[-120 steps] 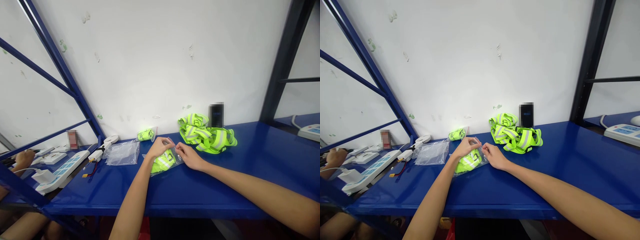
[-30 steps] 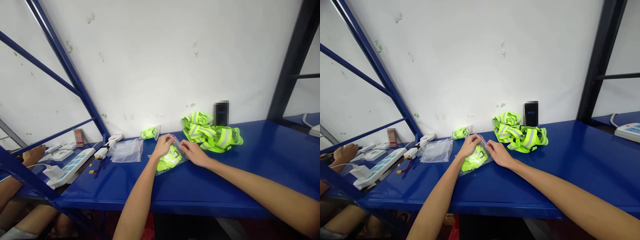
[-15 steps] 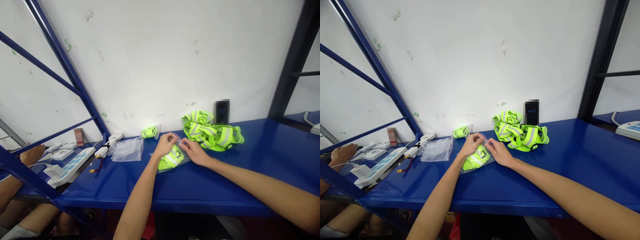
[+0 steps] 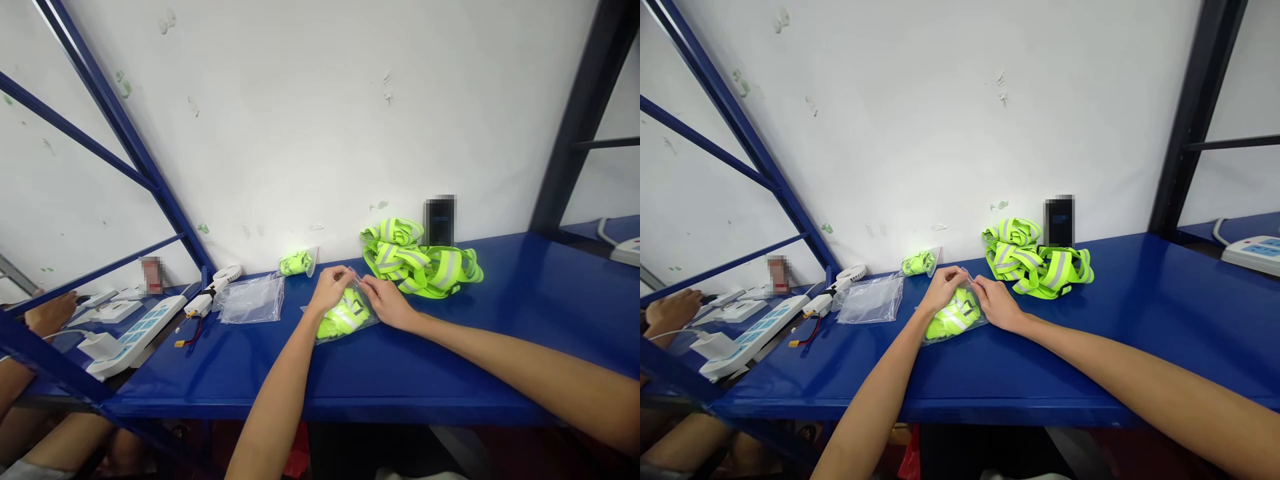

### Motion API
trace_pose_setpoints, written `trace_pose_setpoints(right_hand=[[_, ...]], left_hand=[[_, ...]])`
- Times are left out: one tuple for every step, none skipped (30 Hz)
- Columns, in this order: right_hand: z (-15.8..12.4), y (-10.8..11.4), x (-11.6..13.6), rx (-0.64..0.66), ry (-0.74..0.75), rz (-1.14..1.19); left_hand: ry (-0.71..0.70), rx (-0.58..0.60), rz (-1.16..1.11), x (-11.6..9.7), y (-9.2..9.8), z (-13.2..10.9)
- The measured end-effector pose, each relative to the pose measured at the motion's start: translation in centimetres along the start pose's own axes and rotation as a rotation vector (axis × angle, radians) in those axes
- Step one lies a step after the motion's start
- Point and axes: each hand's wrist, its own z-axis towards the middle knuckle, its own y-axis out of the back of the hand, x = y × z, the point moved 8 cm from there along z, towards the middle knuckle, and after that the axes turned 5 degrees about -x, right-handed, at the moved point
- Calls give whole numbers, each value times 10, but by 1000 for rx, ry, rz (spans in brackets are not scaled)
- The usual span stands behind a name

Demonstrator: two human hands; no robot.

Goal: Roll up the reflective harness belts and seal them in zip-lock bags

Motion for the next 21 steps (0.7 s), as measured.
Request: trace_pose_setpoints(right_hand=[[0,0,0,-3,2,-1],[0,1,0,-6,1,1],[0,2,-1,-14,-6,1],[0,4,-3,-32,-18,-3],[1,6,-5,-58,-37,-15],[2,8,-9,-88,-69,-42],[5,9,-14,-114,-110,-83],[10,9,-19,-135,-157,-130],[16,8,-24,-148,-205,-181],[24,6,-29,-153,-247,-226],[34,3,-33,-156,-274,-259],[45,0,-36,-159,-297,-287],[57,-3,-39,-162,-319,-313],[69,-6,-40,-156,-334,-337],[81,-9,-41,-144,-344,-358],[92,-12,-41,-120,-348,-375],[101,-14,-39,-85,-341,-390],[109,-16,-36,-43,-323,-405],[116,-15,-33,-2,-296,-422],[121,-13,-29,35,-264,-443],[127,-8,-25,65,-229,-466]], left_hand=[[-23,-85,8,-5,7,-1],[-59,-208,27,-11,18,-2],[-108,-357,61,-19,32,-6],[-166,-511,112,-27,46,-12],[-229,-649,175,-35,58,-20],[-288,-758,246,-42,68,-27],[-339,-823,315,-46,75,-32],[-377,-845,374,-49,78,-34],[-399,-832,426,-48,79,-34],[-405,-794,476,-46,77,-32],[-395,-729,527,-41,72,-28],[-369,-641,580,-35,65,-24],[-329,-537,632,-26,56,-19],[-280,-423,681,-16,46,-16],[-226,-310,725,-5,36,-13],[-169,-210,761,7,27,-12],[-111,-131,787,18,20,-12],[-57,-77,804,27,16,-12],[-10,-42,813,35,14,-13],[22,-20,818,40,13,-13],[33,-3,818,42,12,-13]])
